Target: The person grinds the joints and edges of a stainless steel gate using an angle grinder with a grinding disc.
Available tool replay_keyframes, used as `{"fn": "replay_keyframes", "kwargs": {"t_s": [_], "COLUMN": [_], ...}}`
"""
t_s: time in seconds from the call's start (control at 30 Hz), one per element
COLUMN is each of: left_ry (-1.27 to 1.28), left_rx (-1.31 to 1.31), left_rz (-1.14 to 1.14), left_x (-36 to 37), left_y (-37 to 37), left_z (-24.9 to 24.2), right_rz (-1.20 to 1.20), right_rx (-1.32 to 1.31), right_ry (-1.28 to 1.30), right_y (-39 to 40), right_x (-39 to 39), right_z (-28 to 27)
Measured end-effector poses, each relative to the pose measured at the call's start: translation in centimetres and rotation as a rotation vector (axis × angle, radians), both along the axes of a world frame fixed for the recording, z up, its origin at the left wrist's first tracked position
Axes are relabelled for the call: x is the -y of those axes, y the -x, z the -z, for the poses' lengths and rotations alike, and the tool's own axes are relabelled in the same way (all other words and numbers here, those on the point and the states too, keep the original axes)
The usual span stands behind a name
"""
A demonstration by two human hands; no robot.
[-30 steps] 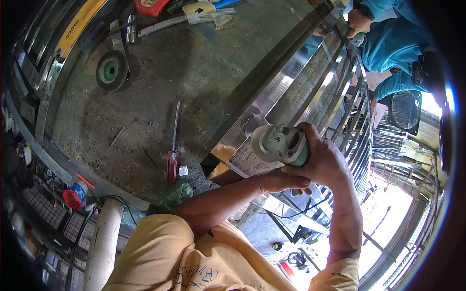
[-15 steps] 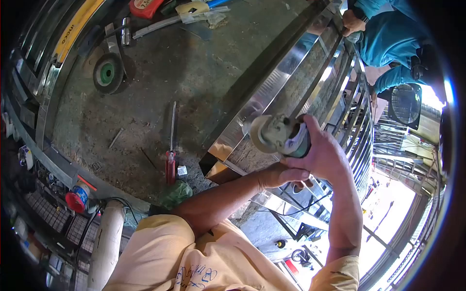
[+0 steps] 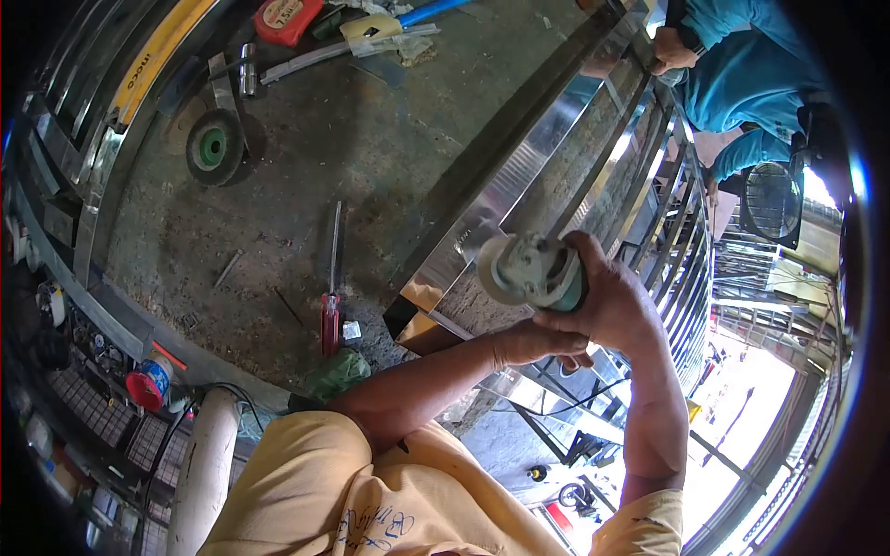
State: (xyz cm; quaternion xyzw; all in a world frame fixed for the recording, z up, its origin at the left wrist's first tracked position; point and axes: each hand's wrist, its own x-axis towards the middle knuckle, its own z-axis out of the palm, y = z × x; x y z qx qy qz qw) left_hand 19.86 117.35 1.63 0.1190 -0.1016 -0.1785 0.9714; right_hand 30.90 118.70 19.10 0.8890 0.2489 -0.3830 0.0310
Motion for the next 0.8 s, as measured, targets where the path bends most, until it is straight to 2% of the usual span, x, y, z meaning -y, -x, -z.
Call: {"fn": "replay_keyframes", "kwargs": {"t_s": [0.03,0.17,0.27,0.37,0.8], "left_ry": [-0.040,-0.139,-0.101,-0.100,-0.021], "left_rx": [0.043,0.091,0.064,0.039,0.099], "left_rz": [-0.039,-0.020,0.012,0.035,-0.093], "left_x": [0.3,-0.2,0.9,0.3,0.1], "left_y": [0.2,0.6,1.3,1.0,0.7], "left_z": [-0.1,-1.0,-0.5,-0.8,-0.3], "right_rz": [-0.095,-0.104,-0.090,-0.121,-0.217], "right_rx": [0.015,0.111,0.053,0.075,0.047], "right_ry": [-0.008,0.035,-0.031,0.027,0.124], "right_y": [0.1,1.1,1.6,1.5,1.2], "right_x": [0.5,2.0,1.9,1.6,-1.2], "right_z": [-0.2,-0.5,-1.0,-1.0,-0.9]}}
